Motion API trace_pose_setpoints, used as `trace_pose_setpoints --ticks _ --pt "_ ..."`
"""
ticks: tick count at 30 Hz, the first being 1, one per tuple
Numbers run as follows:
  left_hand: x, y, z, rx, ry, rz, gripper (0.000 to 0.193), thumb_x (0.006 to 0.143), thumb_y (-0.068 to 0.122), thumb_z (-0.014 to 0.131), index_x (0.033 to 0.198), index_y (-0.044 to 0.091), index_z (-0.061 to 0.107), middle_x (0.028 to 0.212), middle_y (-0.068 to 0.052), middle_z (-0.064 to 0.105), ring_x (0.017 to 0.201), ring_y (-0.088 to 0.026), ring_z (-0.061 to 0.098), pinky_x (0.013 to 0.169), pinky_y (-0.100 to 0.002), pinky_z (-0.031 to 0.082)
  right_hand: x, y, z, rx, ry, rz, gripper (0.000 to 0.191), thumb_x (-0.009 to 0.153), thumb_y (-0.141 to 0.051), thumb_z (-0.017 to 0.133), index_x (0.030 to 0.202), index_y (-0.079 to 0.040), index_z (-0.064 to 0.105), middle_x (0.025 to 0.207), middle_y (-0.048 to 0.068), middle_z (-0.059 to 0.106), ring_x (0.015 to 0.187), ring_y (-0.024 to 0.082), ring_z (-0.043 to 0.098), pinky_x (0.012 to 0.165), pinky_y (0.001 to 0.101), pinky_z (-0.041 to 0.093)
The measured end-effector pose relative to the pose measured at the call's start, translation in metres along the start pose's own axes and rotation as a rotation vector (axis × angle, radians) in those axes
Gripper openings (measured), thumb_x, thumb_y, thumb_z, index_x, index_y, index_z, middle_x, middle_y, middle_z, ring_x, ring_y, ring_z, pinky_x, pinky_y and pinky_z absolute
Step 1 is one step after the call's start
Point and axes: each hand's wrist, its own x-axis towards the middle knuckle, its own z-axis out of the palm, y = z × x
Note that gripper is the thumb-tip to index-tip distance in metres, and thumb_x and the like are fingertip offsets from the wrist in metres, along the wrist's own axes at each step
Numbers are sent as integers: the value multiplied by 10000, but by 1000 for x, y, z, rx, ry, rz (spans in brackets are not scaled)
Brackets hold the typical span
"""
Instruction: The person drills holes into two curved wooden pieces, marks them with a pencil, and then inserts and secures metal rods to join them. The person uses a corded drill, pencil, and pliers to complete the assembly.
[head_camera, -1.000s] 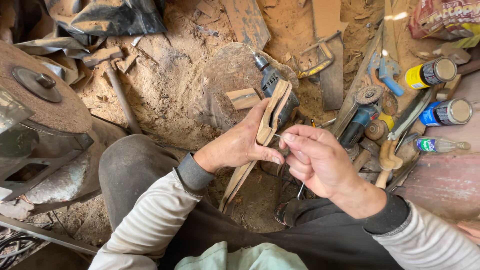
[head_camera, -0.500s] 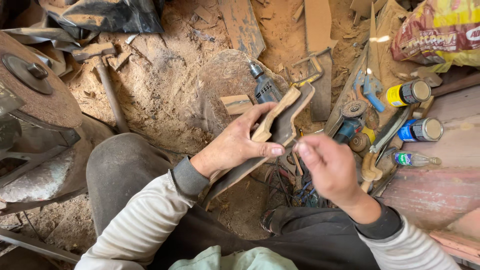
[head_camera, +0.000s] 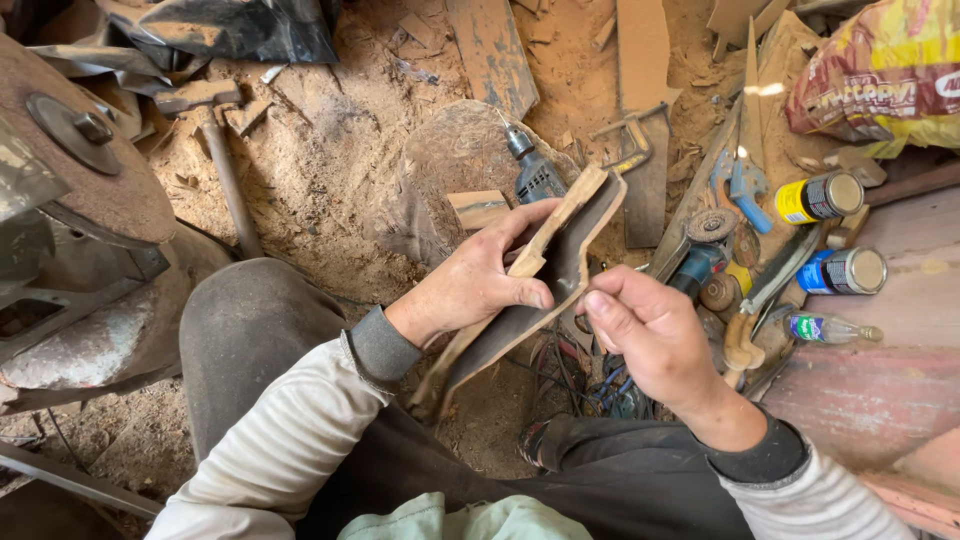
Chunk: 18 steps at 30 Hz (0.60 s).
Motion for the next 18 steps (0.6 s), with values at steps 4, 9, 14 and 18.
trace_pose_setpoints --ticks 4,9,14,18 --pt "0 -7 4 41 0 20 1301 622 691 824 1628 19 346 1558 -158 517 1461 -251 499 1230 -378 401 -4 0 8 -352 58 -245 151 1045 -140 597 1036 1 651 725 -53 611 647 38 504 577 204 427" --pt "1 -11 14 -33 -1 31 1373 602 738 816 1638 2 294 1627 -168 450 1527 -261 438 1275 -392 353 -4 -8 12 -434 107 -267 124 1038 -126 616 1027 -10 657 691 -5 628 623 41 550 560 228 456" --pt "1 -9 15 118 -8 62 1335 617 719 799 1630 -8 325 1530 -152 523 1474 -264 499 1248 -387 396 0 -26 10 -764 109 -576 83 969 -59 674 1020 5 655 685 45 641 602 124 654 543 294 504" --pt "-1 -8 14 172 -36 40 1298 638 737 779 1609 -8 346 1373 -115 586 1342 -242 587 1173 -368 461 6 -38 -2 -1179 -22 -950 226 851 -23 731 1046 55 647 661 63 582 575 230 602 505 377 481"
